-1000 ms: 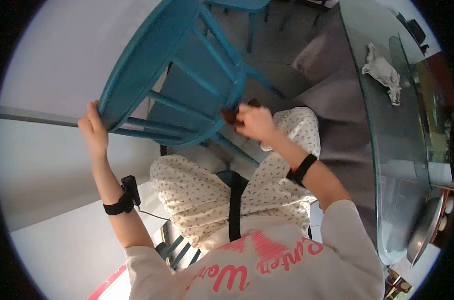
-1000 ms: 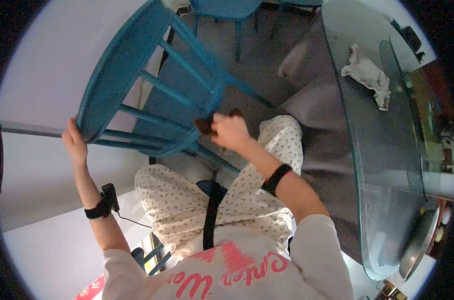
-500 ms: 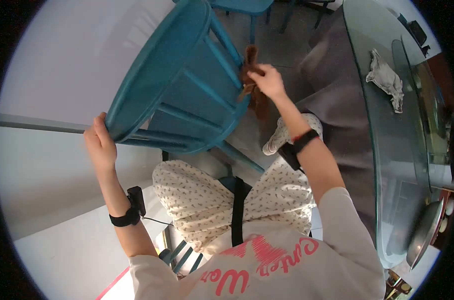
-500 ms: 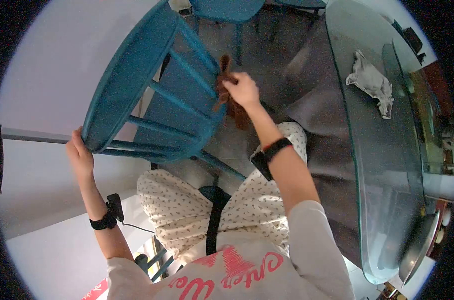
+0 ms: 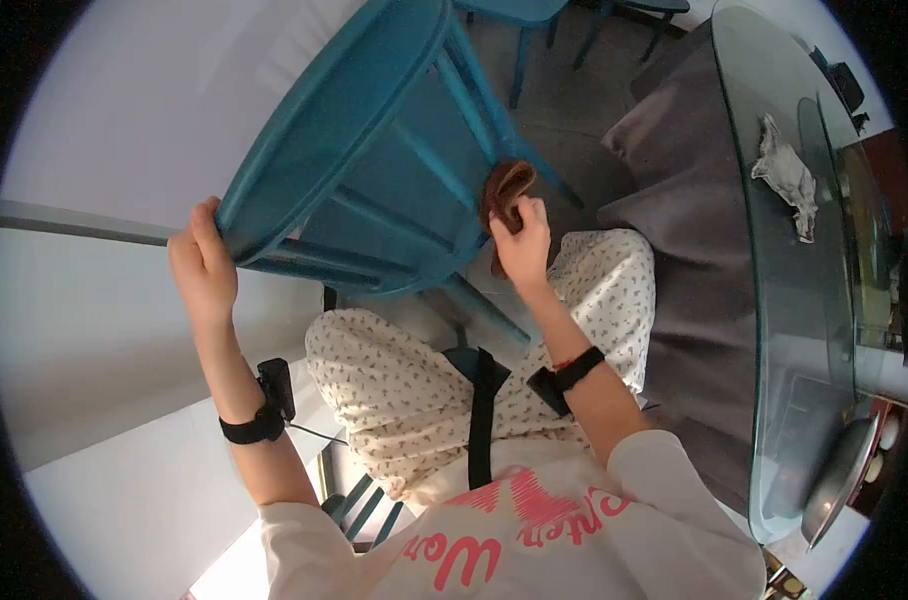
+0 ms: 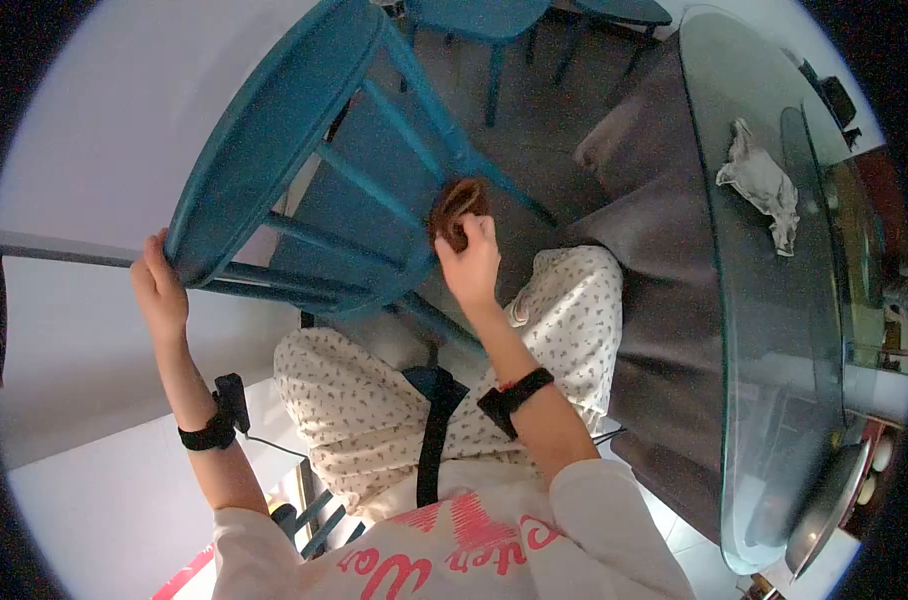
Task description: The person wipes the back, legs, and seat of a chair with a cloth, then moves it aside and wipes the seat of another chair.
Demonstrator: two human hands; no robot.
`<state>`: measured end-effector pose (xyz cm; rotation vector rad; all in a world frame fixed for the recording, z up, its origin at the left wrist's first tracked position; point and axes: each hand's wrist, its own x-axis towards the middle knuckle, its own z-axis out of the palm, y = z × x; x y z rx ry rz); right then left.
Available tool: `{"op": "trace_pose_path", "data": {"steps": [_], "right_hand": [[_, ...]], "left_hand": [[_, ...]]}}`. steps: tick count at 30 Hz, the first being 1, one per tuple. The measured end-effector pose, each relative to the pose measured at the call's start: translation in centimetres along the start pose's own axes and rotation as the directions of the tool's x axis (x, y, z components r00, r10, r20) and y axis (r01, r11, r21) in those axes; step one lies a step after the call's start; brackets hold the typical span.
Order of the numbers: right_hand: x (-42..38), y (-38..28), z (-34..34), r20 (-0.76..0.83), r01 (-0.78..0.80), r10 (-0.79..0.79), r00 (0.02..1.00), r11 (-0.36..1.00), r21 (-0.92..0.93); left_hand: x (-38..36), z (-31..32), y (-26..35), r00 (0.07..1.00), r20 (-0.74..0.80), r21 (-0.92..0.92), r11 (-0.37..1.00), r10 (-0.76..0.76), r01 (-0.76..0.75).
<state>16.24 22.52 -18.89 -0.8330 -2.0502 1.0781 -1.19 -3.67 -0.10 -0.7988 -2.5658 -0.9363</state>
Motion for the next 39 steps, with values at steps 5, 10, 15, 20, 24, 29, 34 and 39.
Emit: {"op": "trace_pose_path", "data": {"steps": [5,10,15,20,24,29,34,39], "right_hand": [[-4.7,-0.3,-0.5,0.258,0.033,-0.05,0.965,0.997,0.069],[-4.7,-0.2,-1.7,0.422,-0.175,0.067,0.904,0.959,0.223],[0.0,-9.2,-3.5,0.286,-0.278,0.105,0.952,0.685,0.673],[3.8,-15.1,-1.3,0.205,-0.049,-0.132,0.97,0.717,0.696],[3.6,-13.5,-0.2,0.006,0.354,-0.361,0.933,0.919,0.174],[4.1,-9.9,0.5,0.026,0.279,-0.285,0.958,0.95,0.14],[3.0,-8.1,0.0,0.036,0.277,-0.285,0.958,0.951,0.137],[2.1,-3.6,0.5,0.109,0.245,-0.249,0.962,0.968,0.05]], "left_hand": [[0.2,0.1,0.3,1.0,-0.02,-0.035,0.999,0.024,-0.025],[0.0,0.2,1.5,0.997,-0.046,0.01,0.998,0.061,-0.061],[-0.2,-0.1,2.6,0.998,0.0,0.001,0.998,0.069,-0.069],[-0.9,0.2,3.1,0.986,-0.05,0.0,0.987,0.161,-0.161],[-0.9,0.4,3.5,0.986,-0.041,-0.021,0.986,0.164,-0.165],[-1.1,0.5,3.7,0.987,-0.037,-0.019,0.987,0.159,-0.159],[-1.3,0.3,3.9,0.982,-0.036,0.014,0.983,0.183,-0.183],[-1.1,0.5,3.6,0.974,-0.071,0.024,0.977,0.215,-0.213]]}}
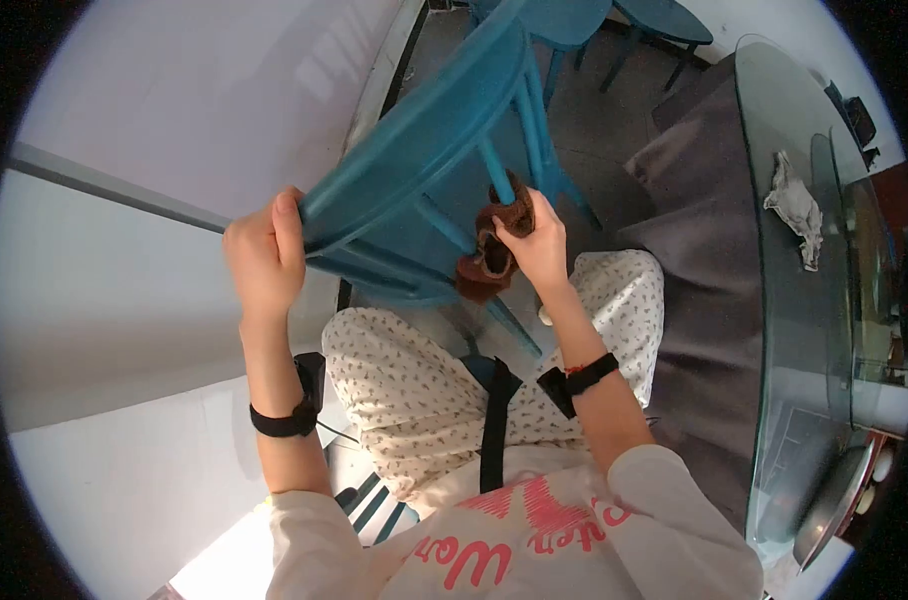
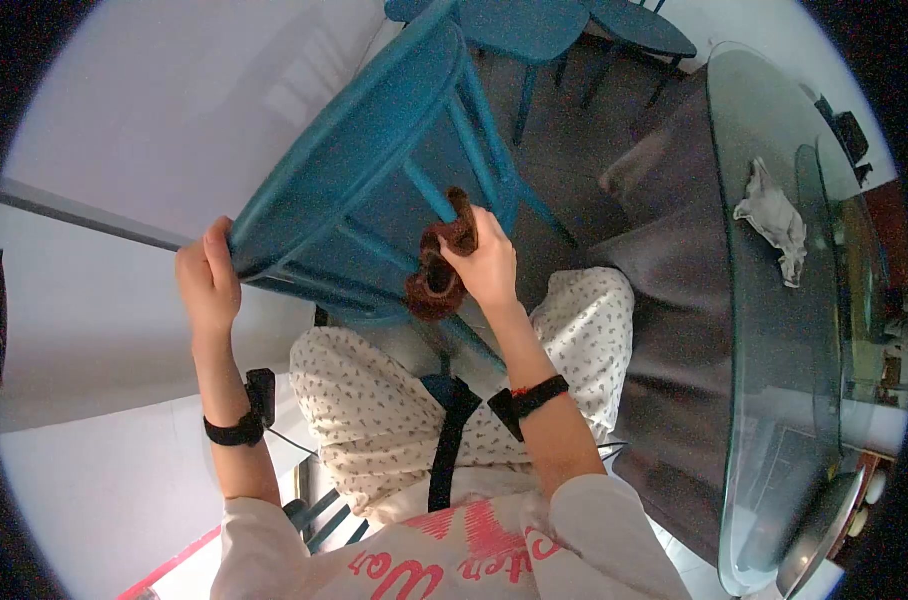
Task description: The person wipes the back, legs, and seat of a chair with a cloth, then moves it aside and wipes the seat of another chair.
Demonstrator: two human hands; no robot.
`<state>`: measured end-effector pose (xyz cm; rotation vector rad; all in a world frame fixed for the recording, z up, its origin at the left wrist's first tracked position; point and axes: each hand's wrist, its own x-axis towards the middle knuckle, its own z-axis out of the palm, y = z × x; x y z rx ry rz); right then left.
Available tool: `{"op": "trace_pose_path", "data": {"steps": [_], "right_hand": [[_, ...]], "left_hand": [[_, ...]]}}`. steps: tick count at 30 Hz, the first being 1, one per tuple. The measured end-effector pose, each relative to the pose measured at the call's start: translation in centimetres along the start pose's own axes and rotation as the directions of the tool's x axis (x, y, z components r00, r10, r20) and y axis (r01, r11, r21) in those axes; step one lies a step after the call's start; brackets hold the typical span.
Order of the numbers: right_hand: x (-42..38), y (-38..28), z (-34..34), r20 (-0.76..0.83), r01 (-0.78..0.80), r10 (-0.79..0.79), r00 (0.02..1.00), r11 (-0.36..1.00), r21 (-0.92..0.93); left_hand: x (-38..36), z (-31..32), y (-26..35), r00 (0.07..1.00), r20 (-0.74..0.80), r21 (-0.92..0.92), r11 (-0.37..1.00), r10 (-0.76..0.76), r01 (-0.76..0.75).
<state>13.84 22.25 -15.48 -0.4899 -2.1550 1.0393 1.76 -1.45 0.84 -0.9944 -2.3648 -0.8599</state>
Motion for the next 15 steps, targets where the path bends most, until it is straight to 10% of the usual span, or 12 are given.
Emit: {"op": "trace_pose_path", "data": {"steps": [10,15], "right_hand": [[6.6,-5.0,-5.4,0.366,-0.248,0.027,0.93,0.781,0.573],[10.6,-7.7,-6.7,0.663,-0.364,-0.001,0.748,0.836,0.411]], "left_hand": [[-0.1,-0.1,0.5,1.0,-0.018,-0.017,1.0,-0.016,0.015],[-0.3,-0.2,0.6,1.0,0.021,0.013,1.0,-0.011,0.011]]}}
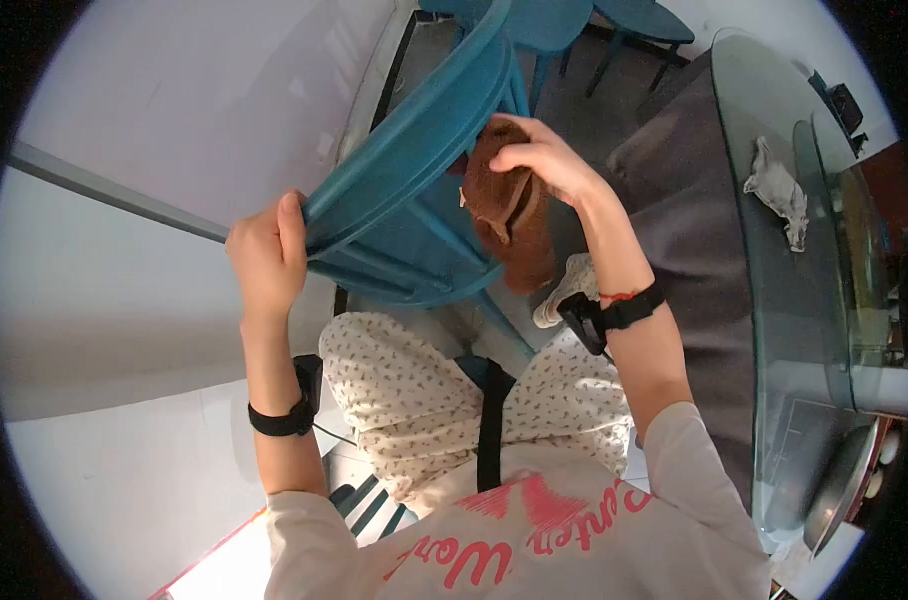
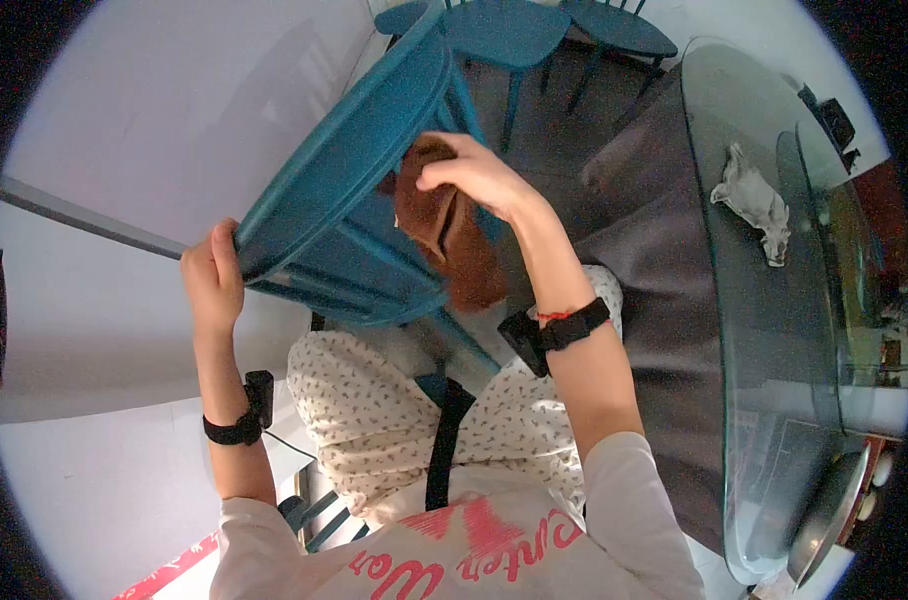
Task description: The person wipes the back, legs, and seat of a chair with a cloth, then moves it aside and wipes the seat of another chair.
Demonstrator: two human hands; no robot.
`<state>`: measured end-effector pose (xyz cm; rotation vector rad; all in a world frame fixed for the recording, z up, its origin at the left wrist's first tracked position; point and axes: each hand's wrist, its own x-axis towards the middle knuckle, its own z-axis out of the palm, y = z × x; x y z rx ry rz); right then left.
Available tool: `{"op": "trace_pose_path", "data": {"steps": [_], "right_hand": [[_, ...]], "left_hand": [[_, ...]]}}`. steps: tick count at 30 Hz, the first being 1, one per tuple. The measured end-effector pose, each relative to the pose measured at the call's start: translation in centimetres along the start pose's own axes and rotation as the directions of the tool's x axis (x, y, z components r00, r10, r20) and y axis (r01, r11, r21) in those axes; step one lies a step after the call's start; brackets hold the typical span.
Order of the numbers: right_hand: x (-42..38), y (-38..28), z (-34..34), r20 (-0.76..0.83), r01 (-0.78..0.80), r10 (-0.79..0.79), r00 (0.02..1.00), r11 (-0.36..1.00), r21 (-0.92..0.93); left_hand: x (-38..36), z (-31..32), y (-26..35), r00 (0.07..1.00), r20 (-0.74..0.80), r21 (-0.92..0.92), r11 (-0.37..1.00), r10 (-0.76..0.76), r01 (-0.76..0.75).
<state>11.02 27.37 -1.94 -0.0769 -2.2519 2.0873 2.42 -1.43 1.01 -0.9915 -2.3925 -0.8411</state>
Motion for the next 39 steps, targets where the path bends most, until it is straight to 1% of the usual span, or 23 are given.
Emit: {"op": "trace_pose_path", "data": {"steps": [2,3,5,6,7,9,11,13,14,15,17,19,22,23,26,27,29,30,32,33,35,36,39], "right_hand": [[1.0,0.7,-0.5,0.131,-0.013,0.029,0.991,0.993,-0.121],[1.1,0.7,-0.7,0.14,-0.017,0.033,0.99,0.993,-0.118],[1.1,0.6,-1.5,0.05,-0.115,0.147,0.988,0.908,-0.404],[0.3,-2.9,-1.2,0.196,-0.137,0.239,0.951,0.895,-0.425],[0.6,-2.1,-1.5,0.199,-0.136,0.239,0.95,0.896,-0.423],[1.1,0.3,-2.5,0.345,-0.051,0.221,0.912,0.897,-0.438],[0.5,2.9,-2.6,0.341,-0.019,0.175,0.924,0.91,-0.415],[-0.5,4.6,-2.4,0.302,-0.131,0.301,0.904,0.87,-0.476],[-0.6,9.7,-3.1,0.255,-0.073,0.227,0.94,0.863,-0.5],[-1.6,10.0,-2.5,0.261,-0.169,0.278,0.924,0.913,-0.372],[-2.8,15.3,-2.4,0.049,-0.055,0.07,0.996,0.966,-0.251],[-4.4,15.3,-0.1,-0.23,0.007,-0.076,0.97,0.958,-0.285],[-5.5,14.3,2.6,-0.436,-0.015,-0.17,0.884,0.921,-0.39],[-6.1,14.0,3.0,-0.438,-0.014,-0.174,0.882,0.92,-0.392],[-6.6,13.4,3.1,-0.542,0.057,-0.162,0.824,0.977,-0.205],[-6.7,11.1,3.3,-0.522,0.131,-0.183,0.833,0.982,-0.135],[-6.6,6.6,3.9,-0.498,0.239,-0.274,0.823,0.962,-0.134],[-6.3,4.6,4.3,-0.5,0.236,-0.271,0.822,0.962,-0.133],[-5.4,1.1,5.4,-0.493,0.303,-0.265,0.829,0.953,-0.004],[-5.1,-0.1,6.1,-0.465,0.292,-0.288,0.838,0.954,-0.065],[-4.8,-1.1,7.8,-0.475,0.262,-0.23,0.849,0.965,0.002],[-5.2,-1.4,8.3,-0.492,0.256,-0.155,0.857,0.956,0.144],[-5.9,0.0,9.5,-0.517,0.268,-0.111,0.849,0.933,0.24]], "left_hand": [[0.1,-0.2,0.4,1.0,-0.001,-0.018,1.0,-0.004,0.004],[-0.1,-0.3,0.5,1.0,0.003,-0.033,0.999,-0.007,0.007],[-0.1,-0.3,0.5,0.999,0.037,-0.023,1.0,0.005,-0.004],[-0.1,-0.3,0.5,0.998,0.066,-0.02,1.0,0.024,-0.022],[-0.1,-0.2,0.8,0.997,0.067,-0.017,1.0,0.021,-0.02],[-0.2,-0.3,1.4,0.997,0.062,-0.059,0.997,0.048,-0.044],[-0.2,-0.4,1.4,0.996,0.073,-0.042,0.998,0.053,-0.05],[-0.4,-0.5,1.3,0.995,0.083,-0.026,0.998,0.06,-0.058],[-0.4,-0.4,1.2,0.996,0.071,-0.038,0.998,0.056,-0.053],[-0.4,-0.4,1.1,0.997,0.061,-0.051,0.997,0.053,-0.05],[-0.4,-0.4,0.9,0.998,0.049,-0.042,0.998,0.045,-0.043],[-0.4,-0.4,0.5,0.999,0.034,-0.036,0.999,0.033,-0.031],[-0.3,-0.3,0.1,0.999,-0.021,-0.004,0.999,0.032,-0.032],[-0.4,-0.3,0.1,0.999,-0.02,-0.002,1.0,0.025,-0.025],[-0.2,-0.5,0.1,0.999,-0.026,0.015,1.0,0.023,-0.022],[-0.2,-0.5,0.1,0.999,-0.028,0.028,0.999,0.023,-0.022],[-0.4,-0.5,-0.3,1.0,-0.006,0.024,1.0,-0.001,0.001],[-0.3,-0.4,-0.4,1.0,0.018,0.019,1.0,-0.014,0.013],[-0.3,-0.3,0.2,1.0,0.001,0.006,1.0,0.009,-0.009],[-0.4,-0.4,0.5,1.0,-0.016,-0.004,1.0,0.026,-0.026],[-0.5,-0.4,0.5,1.0,-0.001,0.011,0.999,0.031,-0.031],[-0.5,-0.3,0.4,0.999,0.016,0.021,0.999,0.036,-0.037],[-0.5,-0.1,0.6,0.999,0.033,0.005,1.0,0.006,-0.006]]}}
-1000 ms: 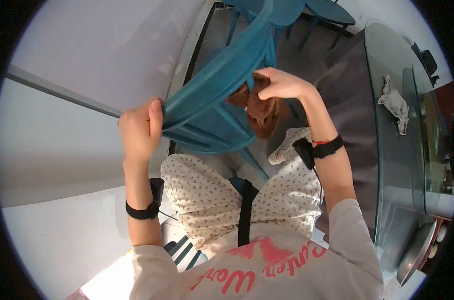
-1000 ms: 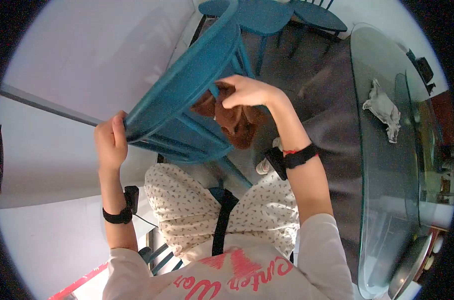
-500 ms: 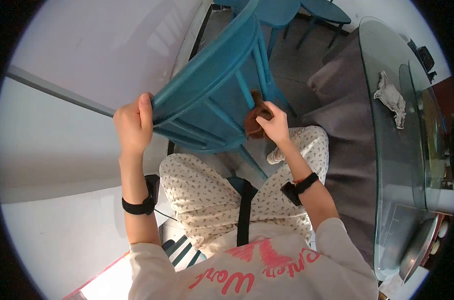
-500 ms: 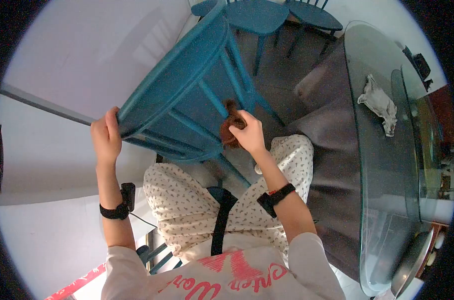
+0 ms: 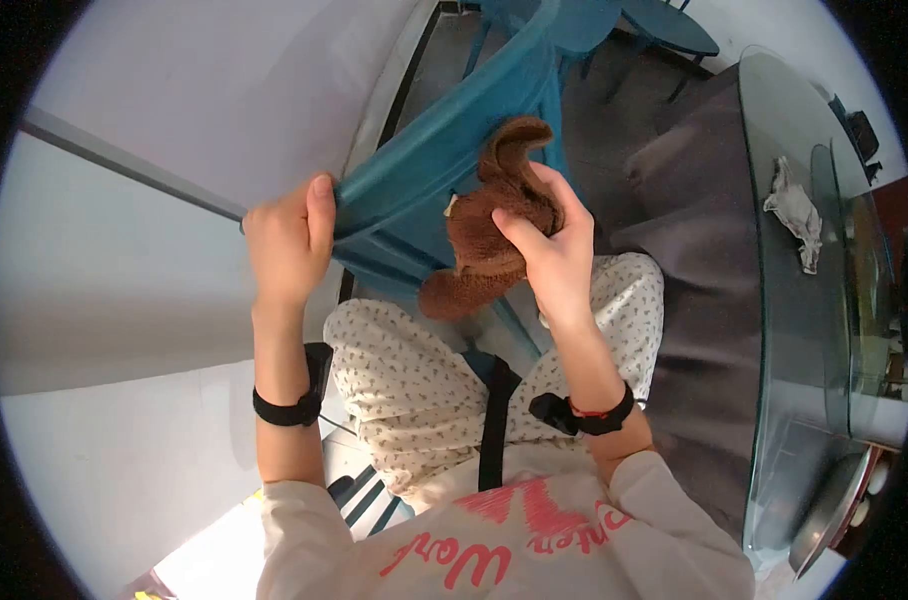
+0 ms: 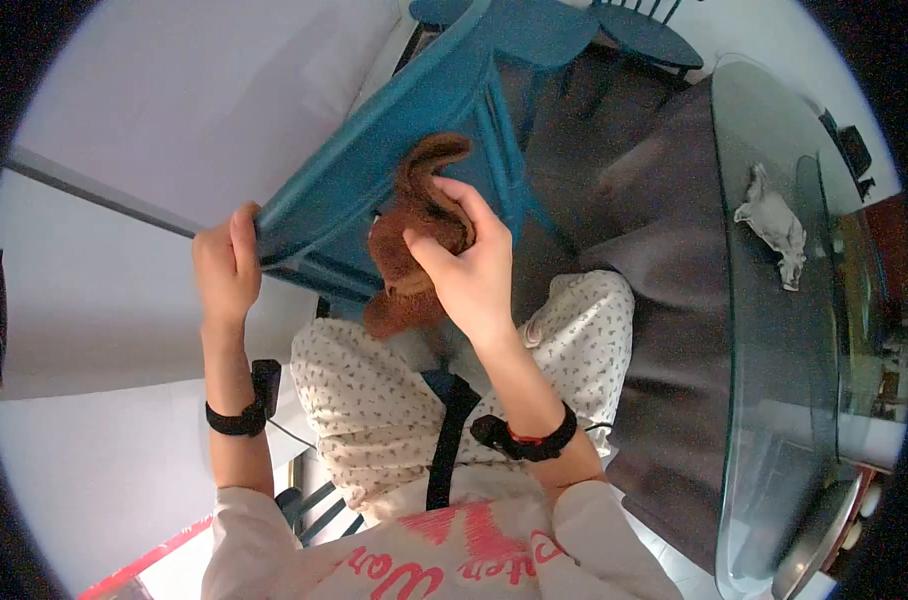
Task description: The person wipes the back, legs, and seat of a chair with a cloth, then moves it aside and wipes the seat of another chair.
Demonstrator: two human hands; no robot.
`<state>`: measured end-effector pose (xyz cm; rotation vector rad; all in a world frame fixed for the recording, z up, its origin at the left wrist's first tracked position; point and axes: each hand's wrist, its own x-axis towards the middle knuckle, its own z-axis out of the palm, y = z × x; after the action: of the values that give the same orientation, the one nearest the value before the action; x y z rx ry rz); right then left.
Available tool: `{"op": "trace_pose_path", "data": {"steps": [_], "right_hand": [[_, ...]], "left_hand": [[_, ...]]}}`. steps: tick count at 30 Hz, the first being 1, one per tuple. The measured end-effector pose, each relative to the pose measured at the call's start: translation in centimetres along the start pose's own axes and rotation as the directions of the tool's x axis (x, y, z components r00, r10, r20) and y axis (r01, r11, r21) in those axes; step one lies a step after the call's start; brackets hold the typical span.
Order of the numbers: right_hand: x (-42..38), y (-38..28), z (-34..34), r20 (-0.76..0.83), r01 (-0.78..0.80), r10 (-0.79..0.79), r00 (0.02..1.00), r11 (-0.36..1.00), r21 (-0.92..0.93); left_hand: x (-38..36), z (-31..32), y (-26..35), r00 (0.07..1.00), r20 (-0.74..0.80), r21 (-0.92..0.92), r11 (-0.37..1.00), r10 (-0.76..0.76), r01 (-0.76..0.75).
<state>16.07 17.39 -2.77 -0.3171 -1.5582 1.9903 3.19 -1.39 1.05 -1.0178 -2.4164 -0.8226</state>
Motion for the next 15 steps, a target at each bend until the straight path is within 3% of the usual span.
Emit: {"op": "trace_pose_path", "data": {"steps": [2,4,6,8,9,12,15], "right_hand": [[-0.6,2.2,0.0,-0.017,0.018,-0.018,1.0,0.999,-0.041],[-0.4,3.5,0.8,0.199,0.188,-0.115,0.973,0.896,-0.402],[0.2,2.5,0.8,0.21,0.099,-0.037,0.977,0.95,-0.297],[1.9,0.6,0.8,0.286,-0.194,0.314,0.905,0.904,-0.38],[2.3,1.7,0.9,0.288,-0.041,0.165,0.943,0.92,-0.391],[3.3,3.2,0.4,0.374,0.08,0.125,0.919,0.871,-0.486],[3.4,4.3,-0.7,0.409,0.104,0.105,0.906,0.883,-0.458]], "left_hand": [[-0.2,0.2,0.3,1.0,-0.012,0.003,1.0,0.022,-0.022],[0.2,0.1,0.6,0.998,-0.032,0.012,0.998,0.058,-0.057],[0.1,0.0,1.0,0.999,0.018,0.01,0.999,0.03,-0.03],[0.2,0.2,0.9,1.0,-0.009,-0.008,1.0,0.03,-0.03],[0.4,0.4,0.7,0.998,-0.052,-0.03,0.999,0.035,-0.036],[0.5,0.2,0.0,1.0,-0.014,-0.067,0.998,-0.021,0.02],[0.6,0.4,0.1,0.999,-0.033,-0.088,0.996,0.014,-0.016]]}}
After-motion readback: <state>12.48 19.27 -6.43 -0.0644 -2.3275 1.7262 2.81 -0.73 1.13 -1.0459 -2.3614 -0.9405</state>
